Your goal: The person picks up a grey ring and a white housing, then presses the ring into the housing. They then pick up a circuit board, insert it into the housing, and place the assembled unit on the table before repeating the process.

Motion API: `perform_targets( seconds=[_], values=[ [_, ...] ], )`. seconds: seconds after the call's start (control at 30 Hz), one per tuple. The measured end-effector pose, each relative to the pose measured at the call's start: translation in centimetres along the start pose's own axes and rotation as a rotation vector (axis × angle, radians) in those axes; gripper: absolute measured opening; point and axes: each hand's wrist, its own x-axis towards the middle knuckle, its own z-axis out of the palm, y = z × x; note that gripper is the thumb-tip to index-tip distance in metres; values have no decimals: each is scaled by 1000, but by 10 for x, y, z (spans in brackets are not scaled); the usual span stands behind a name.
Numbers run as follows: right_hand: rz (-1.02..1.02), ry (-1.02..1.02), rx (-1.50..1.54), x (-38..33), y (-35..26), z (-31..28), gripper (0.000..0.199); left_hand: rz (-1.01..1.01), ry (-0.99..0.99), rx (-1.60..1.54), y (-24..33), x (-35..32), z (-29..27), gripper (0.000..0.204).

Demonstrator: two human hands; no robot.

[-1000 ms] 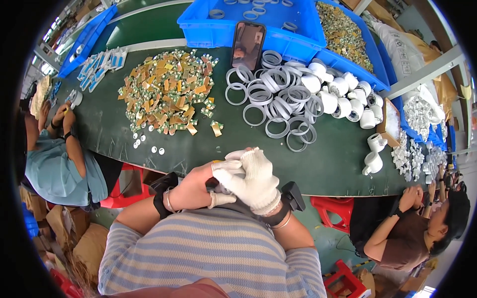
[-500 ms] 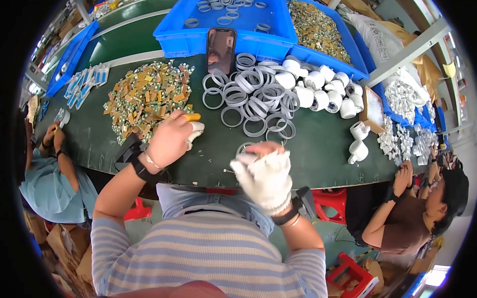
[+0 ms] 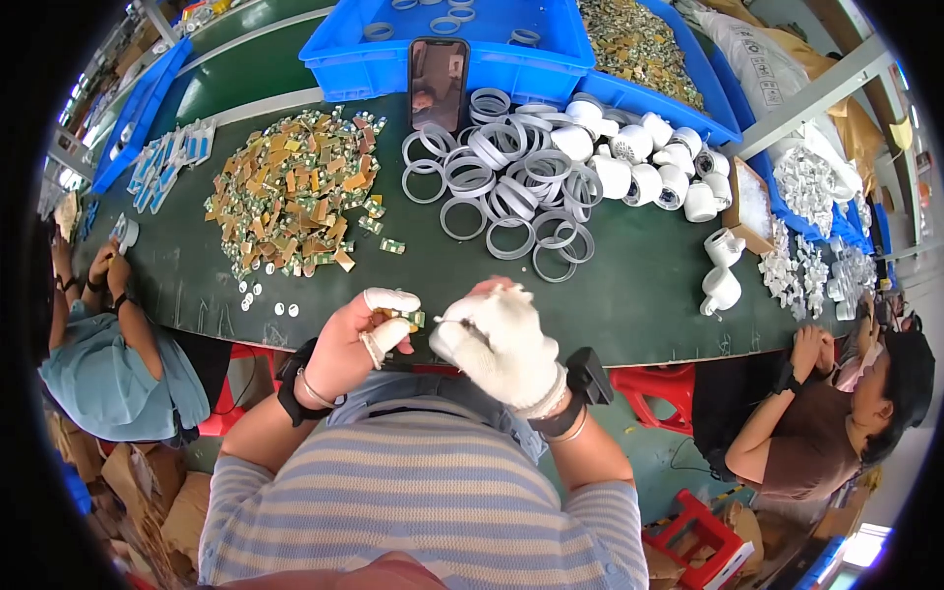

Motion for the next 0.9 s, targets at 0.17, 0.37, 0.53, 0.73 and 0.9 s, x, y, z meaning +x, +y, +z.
perform_targets(
  seconds=[0.17, 0.37, 0.53, 0.73, 0.9],
  values=[
    [47, -99, 64, 10, -1, -5, 12, 57, -83, -89, -7, -4, 4, 29],
    [109, -240, 44, 12, 4, -10, 12, 128, -98, 206, -1, -4, 4, 30],
    [201, -293, 254, 17, 7, -13, 10, -1, -94, -12, -4, -2, 2, 28],
    [96, -181, 76, 10, 3, -4, 12, 52, -101, 66, -14, -5, 5, 28],
    [60, -193, 68, 15, -4, -5, 12, -59, -84, -52, -12, -7, 1, 30]
  ],
)
